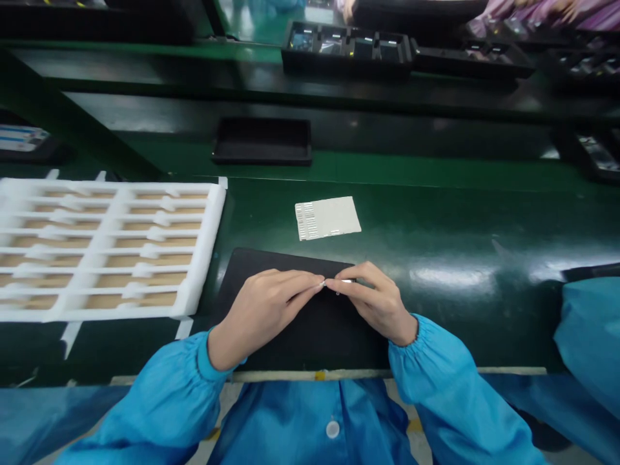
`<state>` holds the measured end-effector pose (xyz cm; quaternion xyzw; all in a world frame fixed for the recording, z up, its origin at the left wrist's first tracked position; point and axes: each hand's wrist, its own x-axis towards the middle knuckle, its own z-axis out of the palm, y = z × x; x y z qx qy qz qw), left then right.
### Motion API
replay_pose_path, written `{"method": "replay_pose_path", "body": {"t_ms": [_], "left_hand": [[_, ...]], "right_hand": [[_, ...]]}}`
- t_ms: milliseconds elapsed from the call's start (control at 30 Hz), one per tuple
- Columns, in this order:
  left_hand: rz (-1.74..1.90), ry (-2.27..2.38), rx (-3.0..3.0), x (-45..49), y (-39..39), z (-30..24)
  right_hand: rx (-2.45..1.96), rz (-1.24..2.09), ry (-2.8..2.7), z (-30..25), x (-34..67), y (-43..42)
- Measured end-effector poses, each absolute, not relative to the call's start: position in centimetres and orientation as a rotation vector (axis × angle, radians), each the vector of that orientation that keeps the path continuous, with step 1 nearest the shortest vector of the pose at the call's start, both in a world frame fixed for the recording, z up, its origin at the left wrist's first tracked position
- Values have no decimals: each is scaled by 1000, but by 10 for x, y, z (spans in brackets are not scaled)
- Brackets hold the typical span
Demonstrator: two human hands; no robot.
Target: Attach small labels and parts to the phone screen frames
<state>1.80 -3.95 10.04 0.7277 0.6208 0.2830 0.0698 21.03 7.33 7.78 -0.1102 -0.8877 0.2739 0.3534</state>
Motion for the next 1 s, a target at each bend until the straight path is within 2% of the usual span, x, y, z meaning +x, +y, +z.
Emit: {"method": "replay_pose_path", "body": {"t_ms": [200, 600, 1000], "left_hand": [[972, 1884, 2232, 17, -41, 94], [899, 1849, 2241, 12, -42, 99], [978, 1778, 2390, 9, -49, 92]], "right_hand": [[-278, 694, -2282, 76, 209, 71], [-261, 716, -2252, 71, 205, 69], [-244, 811, -2286, 71, 210, 71]]}}
